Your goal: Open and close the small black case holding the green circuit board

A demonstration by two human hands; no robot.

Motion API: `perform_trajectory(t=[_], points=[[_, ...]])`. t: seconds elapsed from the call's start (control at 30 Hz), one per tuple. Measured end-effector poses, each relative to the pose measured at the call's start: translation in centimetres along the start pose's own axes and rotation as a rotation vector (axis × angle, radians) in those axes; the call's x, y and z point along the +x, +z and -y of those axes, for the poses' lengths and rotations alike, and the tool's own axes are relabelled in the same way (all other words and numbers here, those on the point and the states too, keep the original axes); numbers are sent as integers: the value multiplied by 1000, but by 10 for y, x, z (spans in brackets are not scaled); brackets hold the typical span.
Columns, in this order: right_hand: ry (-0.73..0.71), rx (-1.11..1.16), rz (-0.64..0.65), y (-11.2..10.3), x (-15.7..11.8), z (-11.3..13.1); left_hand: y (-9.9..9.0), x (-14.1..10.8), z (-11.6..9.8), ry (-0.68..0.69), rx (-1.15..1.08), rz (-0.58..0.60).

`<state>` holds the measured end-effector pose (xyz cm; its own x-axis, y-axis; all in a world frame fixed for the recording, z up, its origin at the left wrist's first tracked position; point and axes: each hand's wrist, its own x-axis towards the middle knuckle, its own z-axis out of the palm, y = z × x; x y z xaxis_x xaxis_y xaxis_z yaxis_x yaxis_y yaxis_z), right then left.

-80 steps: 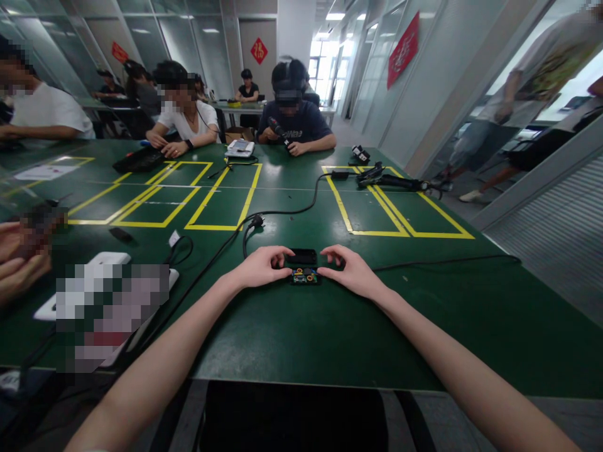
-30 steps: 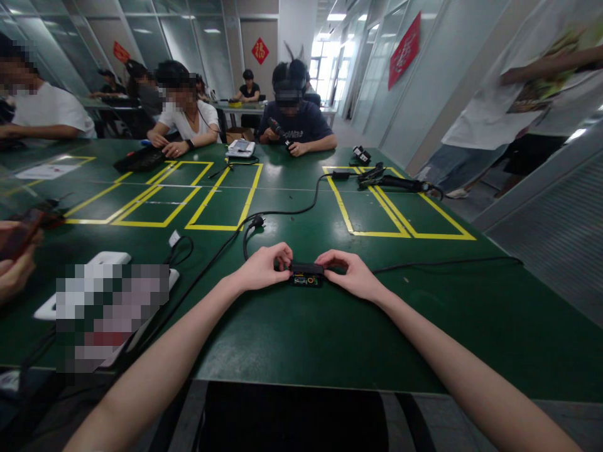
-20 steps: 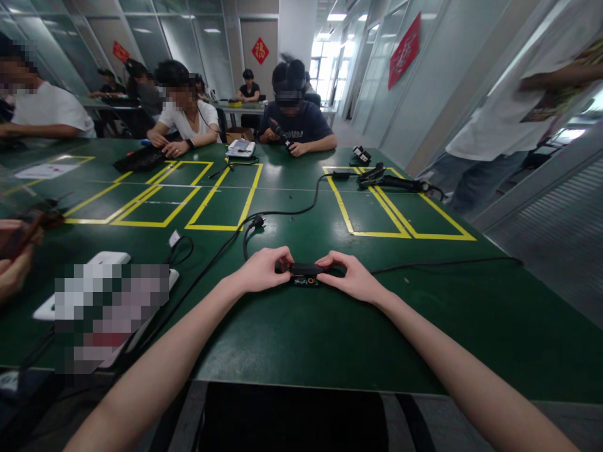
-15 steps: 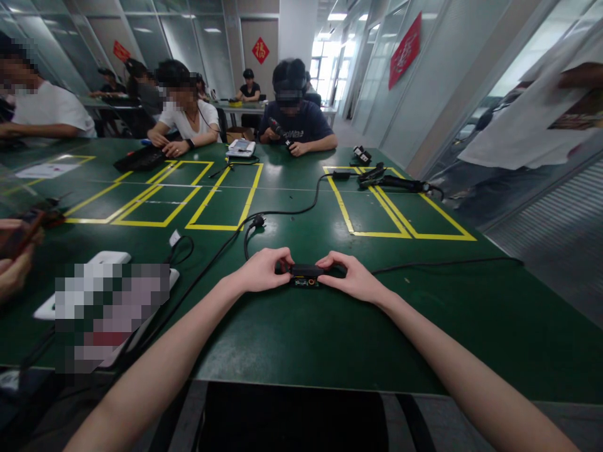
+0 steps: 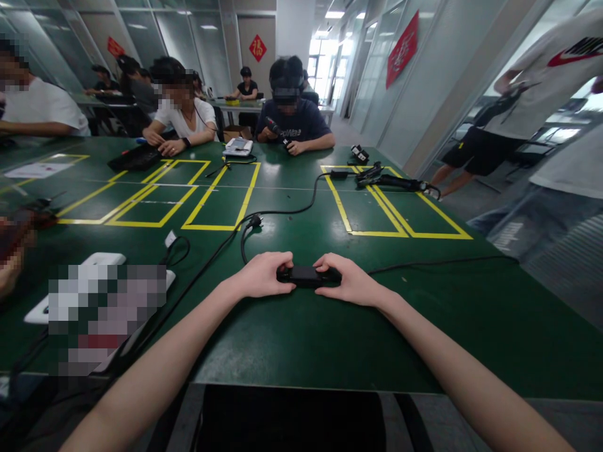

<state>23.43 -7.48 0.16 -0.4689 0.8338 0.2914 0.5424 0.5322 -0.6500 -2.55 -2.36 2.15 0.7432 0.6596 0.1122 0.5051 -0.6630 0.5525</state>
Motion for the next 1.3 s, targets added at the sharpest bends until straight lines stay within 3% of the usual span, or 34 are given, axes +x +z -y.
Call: perform_trajectory(t=[0.4,0.53,0.73,1.03,1.3], points=[[-101,-289,-13,5,1,6,14,5,-6,114,282,-12],[-185,-387,20,6,2,5,13,5,-5,161,284,12],[-203,-513,14,8,1,3,12,5,-5,175,281,-21],[-269,-396,-53,7,0,8,10,5,-7,225,323,-24],[-262,-425,-99,9,1,4,16,5,-10,231,371,-54]])
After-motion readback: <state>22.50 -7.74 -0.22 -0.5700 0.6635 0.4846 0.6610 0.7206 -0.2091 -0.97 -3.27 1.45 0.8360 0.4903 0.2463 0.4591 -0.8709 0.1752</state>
